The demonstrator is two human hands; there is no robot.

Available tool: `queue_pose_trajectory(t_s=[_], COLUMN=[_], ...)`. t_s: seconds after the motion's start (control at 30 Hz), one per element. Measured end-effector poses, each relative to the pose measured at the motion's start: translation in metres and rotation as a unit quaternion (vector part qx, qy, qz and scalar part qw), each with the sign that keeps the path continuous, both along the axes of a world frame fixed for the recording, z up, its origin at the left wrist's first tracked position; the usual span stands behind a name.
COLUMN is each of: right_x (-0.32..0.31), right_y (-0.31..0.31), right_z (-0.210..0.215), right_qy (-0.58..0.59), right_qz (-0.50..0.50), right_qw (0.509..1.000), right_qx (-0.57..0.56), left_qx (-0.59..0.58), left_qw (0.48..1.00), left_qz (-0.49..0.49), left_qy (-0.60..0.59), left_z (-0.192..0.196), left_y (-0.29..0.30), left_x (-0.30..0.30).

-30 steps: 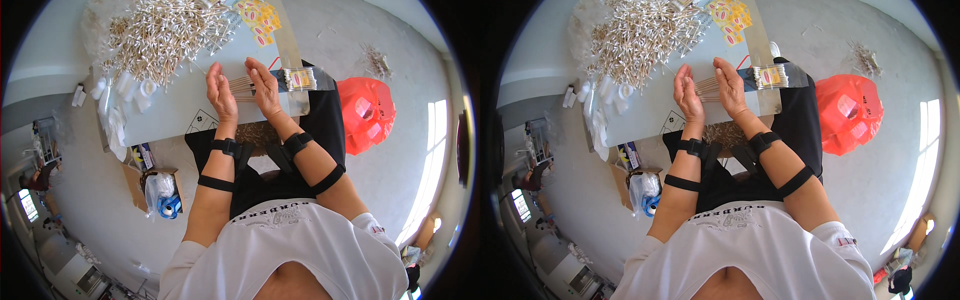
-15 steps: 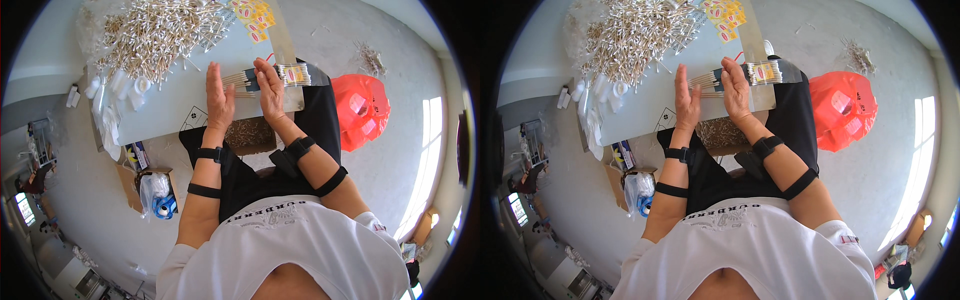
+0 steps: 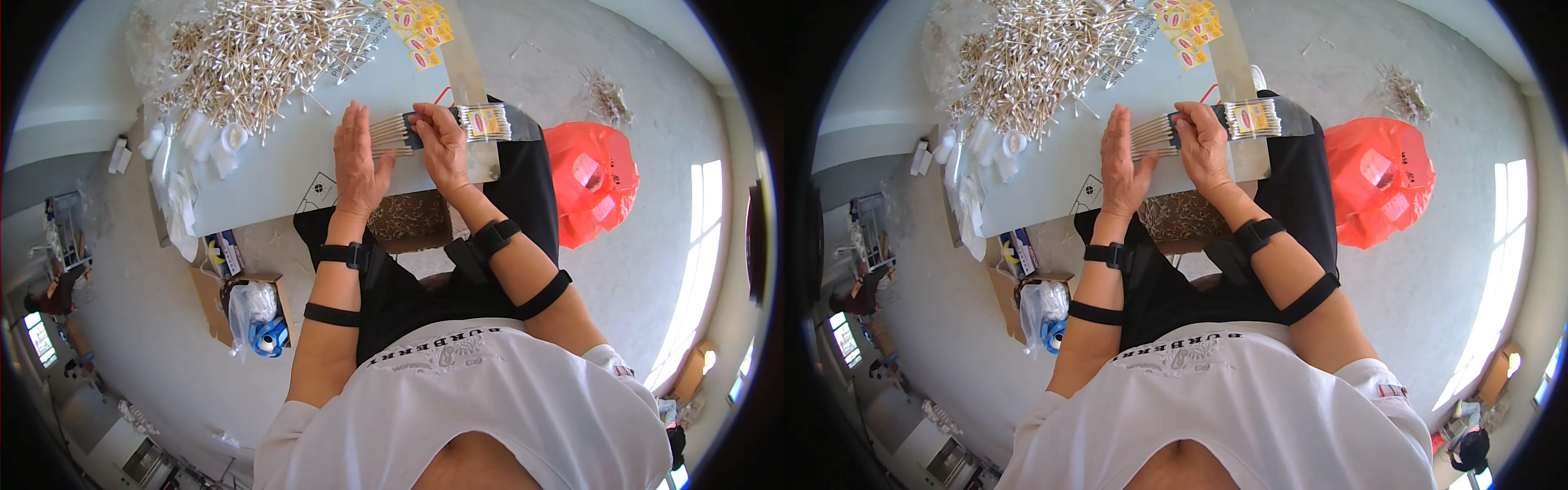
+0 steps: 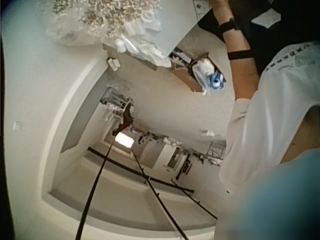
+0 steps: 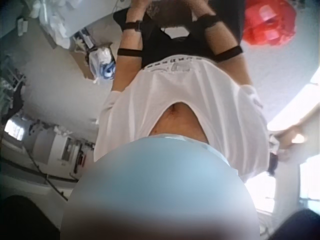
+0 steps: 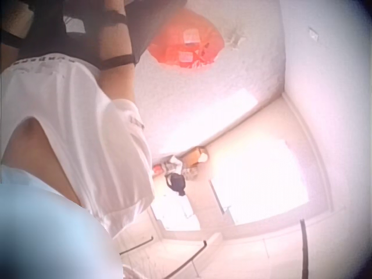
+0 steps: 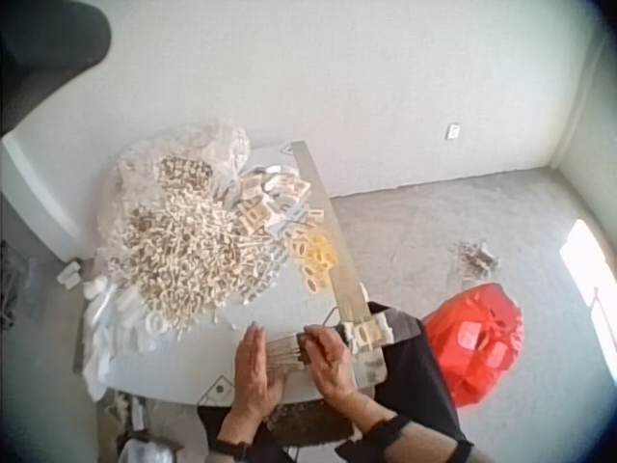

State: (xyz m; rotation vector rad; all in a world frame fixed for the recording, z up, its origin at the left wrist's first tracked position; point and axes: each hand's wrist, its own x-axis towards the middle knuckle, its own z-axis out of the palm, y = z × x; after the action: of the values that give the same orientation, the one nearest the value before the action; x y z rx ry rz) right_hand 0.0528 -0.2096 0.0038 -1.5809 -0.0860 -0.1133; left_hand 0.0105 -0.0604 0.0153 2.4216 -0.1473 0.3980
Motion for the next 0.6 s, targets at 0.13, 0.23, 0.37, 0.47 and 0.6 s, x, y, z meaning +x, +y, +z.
queue_pose_trajectory(t_s=[0.13,0.23,0.37,0.47,0.6], right_x=[-0.011,-0.015,-0.015,-0.015,-0.015], right_y=[-0.018,-0.015,-0.015,-0.013,-0.013], right_z=[0.009,0.014,0.012,0.012,0.012], right_qy=[-0.099,-0.127,-0.153,-0.17,-0.18], right_qz=[0.052,0.079,0.084,0.089,0.087], right_qw=[0.976,0.962,0.949,0.943,0.938], right_qx=[-0.188,-0.23,-0.263,-0.273,-0.283], left_qx=[0.163,0.185,0.188,0.193,0.197], left_qw=[0.982,0.977,0.977,0.976,0.975], left_qz=[0.0,0.006,0.015,0.018,0.017], left_qy=[0.093,0.105,0.104,0.1,0.103], left_z=[0.011,0.008,0.006,0.006,0.006], left_y=[-0.003,-0.004,-0.008,-0.007,-0.008], left_x=[-0.01,-0.013,-0.013,-0.013,-0.013])
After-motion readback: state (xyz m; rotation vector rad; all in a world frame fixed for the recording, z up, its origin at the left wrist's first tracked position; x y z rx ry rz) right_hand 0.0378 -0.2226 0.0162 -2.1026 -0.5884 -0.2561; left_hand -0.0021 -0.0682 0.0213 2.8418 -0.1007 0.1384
